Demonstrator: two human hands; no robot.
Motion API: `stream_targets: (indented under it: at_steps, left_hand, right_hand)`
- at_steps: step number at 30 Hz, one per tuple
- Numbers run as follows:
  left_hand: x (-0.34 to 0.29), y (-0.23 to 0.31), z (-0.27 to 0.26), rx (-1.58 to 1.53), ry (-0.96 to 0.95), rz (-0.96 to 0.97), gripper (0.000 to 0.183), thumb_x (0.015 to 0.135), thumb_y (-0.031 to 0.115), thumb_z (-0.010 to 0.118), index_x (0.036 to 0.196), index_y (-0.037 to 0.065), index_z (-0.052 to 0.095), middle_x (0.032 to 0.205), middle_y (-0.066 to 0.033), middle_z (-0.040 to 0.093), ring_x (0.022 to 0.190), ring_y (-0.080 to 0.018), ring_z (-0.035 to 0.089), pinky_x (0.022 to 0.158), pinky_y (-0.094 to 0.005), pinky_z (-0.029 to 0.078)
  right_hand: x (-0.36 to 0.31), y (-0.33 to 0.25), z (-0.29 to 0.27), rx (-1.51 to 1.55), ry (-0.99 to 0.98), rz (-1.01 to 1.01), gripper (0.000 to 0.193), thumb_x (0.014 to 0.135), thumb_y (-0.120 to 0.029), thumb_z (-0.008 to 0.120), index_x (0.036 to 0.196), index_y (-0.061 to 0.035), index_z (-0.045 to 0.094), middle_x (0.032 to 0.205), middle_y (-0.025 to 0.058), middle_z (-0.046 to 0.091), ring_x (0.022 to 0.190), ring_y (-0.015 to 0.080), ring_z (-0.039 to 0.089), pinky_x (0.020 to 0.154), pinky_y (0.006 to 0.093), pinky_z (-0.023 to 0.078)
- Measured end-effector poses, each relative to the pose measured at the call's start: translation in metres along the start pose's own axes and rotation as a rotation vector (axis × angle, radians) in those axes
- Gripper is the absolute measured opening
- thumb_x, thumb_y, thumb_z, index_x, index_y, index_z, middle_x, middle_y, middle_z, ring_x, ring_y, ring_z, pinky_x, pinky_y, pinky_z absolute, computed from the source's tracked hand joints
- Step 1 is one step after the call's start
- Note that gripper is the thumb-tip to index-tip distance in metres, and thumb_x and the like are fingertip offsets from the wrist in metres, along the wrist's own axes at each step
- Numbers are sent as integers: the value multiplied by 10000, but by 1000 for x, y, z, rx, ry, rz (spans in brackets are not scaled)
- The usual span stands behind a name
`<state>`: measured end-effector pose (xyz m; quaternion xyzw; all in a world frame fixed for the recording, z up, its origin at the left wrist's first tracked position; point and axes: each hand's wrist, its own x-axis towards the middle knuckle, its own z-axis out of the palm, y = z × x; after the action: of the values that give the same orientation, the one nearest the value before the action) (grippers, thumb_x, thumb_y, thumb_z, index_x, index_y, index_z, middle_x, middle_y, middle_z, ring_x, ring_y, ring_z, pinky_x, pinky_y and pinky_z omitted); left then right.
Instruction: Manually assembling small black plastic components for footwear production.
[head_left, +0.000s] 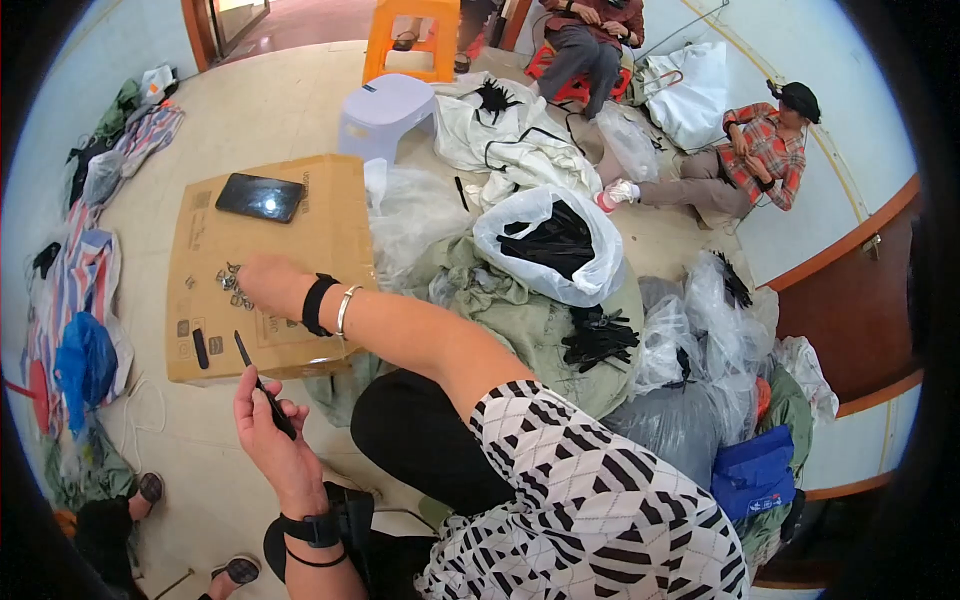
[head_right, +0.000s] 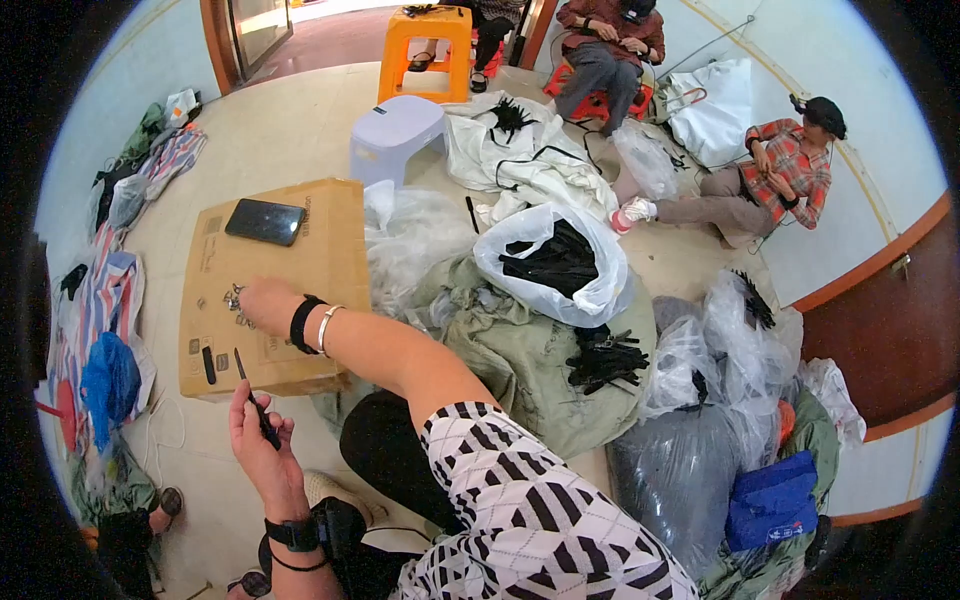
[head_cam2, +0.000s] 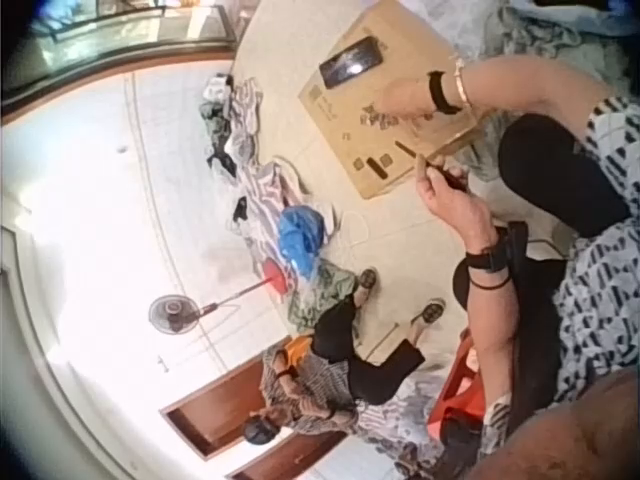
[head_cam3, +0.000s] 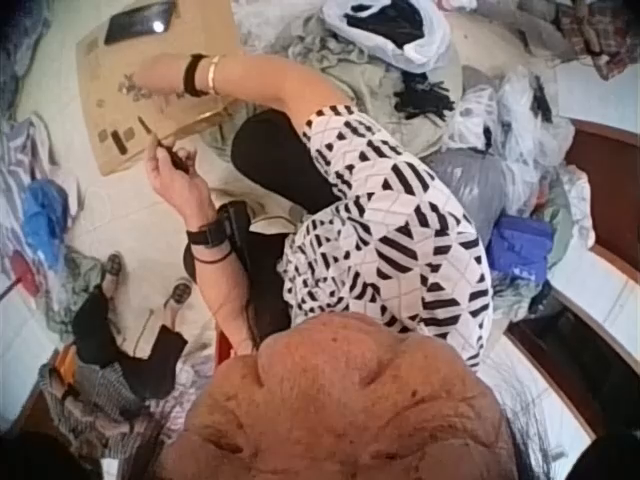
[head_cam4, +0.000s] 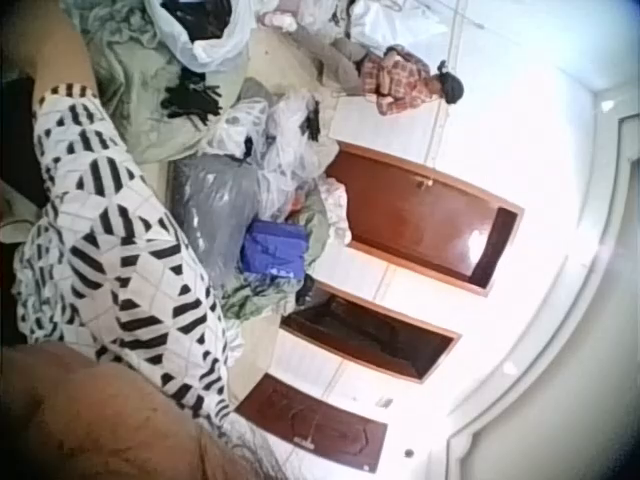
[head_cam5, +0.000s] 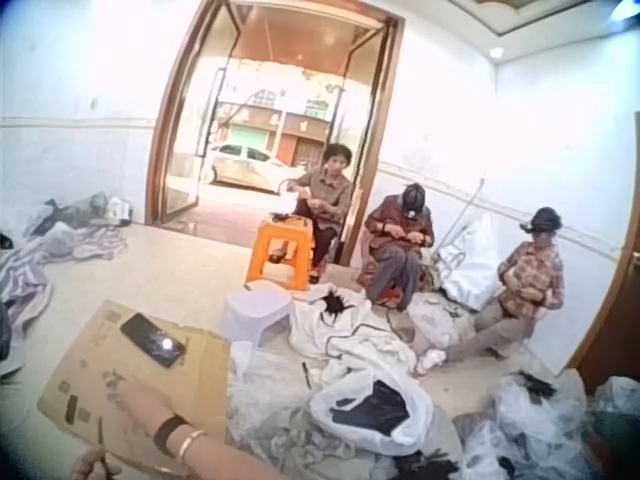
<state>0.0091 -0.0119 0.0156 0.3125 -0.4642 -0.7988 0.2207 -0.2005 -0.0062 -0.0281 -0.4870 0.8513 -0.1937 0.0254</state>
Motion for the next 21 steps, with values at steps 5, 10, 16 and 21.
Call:
stream_targets:
  at_steps: [5, 10, 16, 21]
  left_hand:
    - [1, -3, -1, 1, 5, -7, 258, 956, 166, 457, 1199, 107, 521, 886, 10, 556, 625, -34, 490, 590, -218, 460]
    - [1, -1, 4, 19, -3, -10, 261, 954, 179, 461, 1200, 112, 521, 892, 11, 552, 631, -35, 489, 595, -221, 460]
    - [1, -2, 4, 7, -4, 0, 266, 951, 176, 460, 1203, 112, 516, 899, 8, 549, 646, -38, 497, 605, -226, 469]
    - [-1, -1, 8, 10, 8, 1, 263, 956, 165, 448, 1203, 92, 500, 915, -19, 538, 646, -47, 494, 599, -225, 471]
  right_hand:
    - [0, -8, 8, -3, 71, 1, 188, 705, -45, 649, 873, 40, 638, 904, 236, 589, 838, 350, 620, 706, 381, 522]
    - [5, 1, 24, -70, 66, -39, 190, 738, -54, 602, 884, 65, 631, 908, 243, 590, 859, 332, 621, 699, 383, 522]
    - [7, -2, 13, 15, 38, 71, 177, 749, -49, 587, 887, 50, 638, 915, 247, 585, 879, 340, 615, 735, 386, 516]
    - [3, 0, 17, -13, 61, 5, 170, 756, -61, 591, 889, 25, 652, 926, 235, 601, 852, 338, 631, 710, 370, 525]
